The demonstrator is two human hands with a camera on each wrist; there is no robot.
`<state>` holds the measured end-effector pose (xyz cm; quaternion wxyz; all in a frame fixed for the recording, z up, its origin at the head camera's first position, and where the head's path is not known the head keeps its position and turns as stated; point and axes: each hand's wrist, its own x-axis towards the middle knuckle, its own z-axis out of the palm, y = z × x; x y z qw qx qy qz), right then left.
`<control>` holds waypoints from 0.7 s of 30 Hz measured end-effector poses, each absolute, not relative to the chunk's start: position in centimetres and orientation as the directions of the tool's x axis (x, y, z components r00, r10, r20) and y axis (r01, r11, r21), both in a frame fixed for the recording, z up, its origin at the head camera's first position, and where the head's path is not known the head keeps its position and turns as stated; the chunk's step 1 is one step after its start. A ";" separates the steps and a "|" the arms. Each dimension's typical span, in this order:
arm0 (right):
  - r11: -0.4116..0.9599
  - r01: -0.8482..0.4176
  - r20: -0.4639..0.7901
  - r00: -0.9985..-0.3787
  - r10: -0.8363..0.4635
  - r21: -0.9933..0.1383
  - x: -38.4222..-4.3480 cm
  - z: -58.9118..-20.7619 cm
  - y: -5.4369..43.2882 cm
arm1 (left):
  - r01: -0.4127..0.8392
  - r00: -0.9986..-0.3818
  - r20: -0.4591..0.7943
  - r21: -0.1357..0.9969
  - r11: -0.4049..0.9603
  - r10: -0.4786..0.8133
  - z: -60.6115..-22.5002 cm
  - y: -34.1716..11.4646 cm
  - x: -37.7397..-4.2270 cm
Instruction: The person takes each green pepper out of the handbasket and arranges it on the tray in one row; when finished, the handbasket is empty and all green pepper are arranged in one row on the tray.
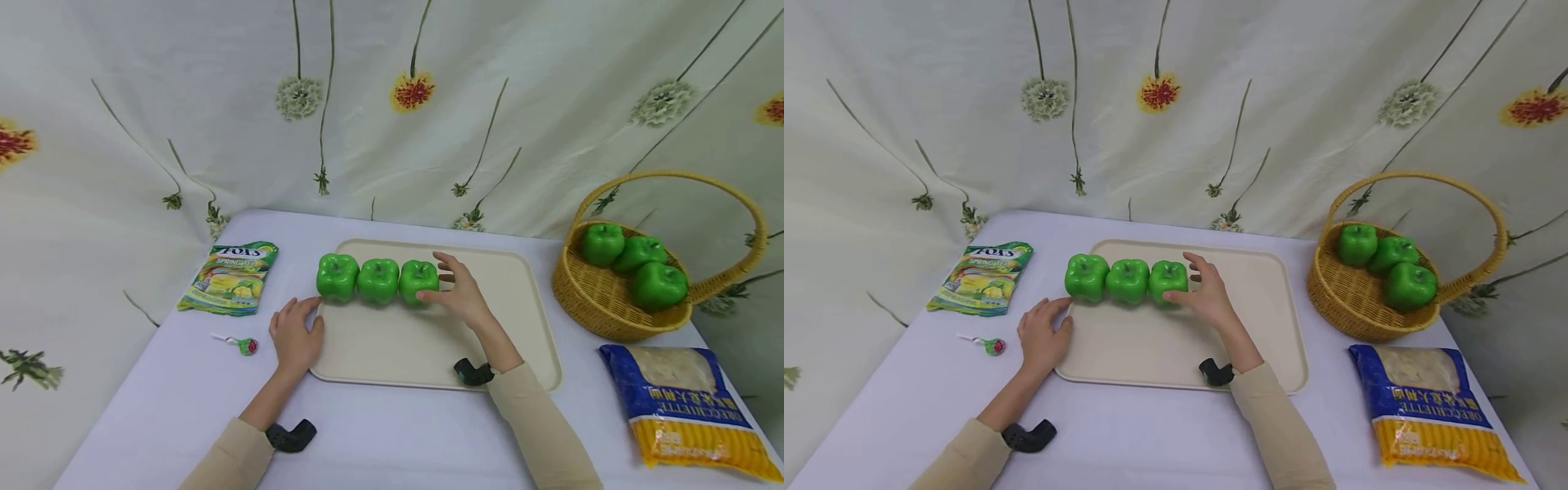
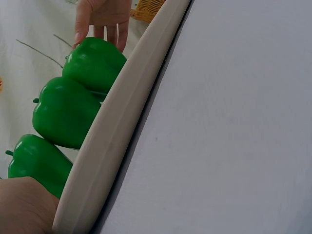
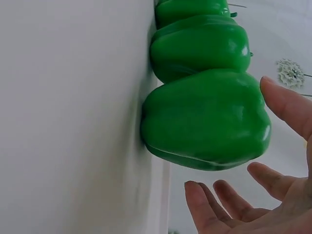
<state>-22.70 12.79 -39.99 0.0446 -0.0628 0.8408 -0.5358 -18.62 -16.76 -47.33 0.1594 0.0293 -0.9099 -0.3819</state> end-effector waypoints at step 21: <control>0.692 -0.156 0.034 -0.982 -0.186 -0.704 -16.2 -30.9 24.8 | 0.084 -0.940 0.291 0.705 0.705 -0.178 -47.4 -16.4 -18.6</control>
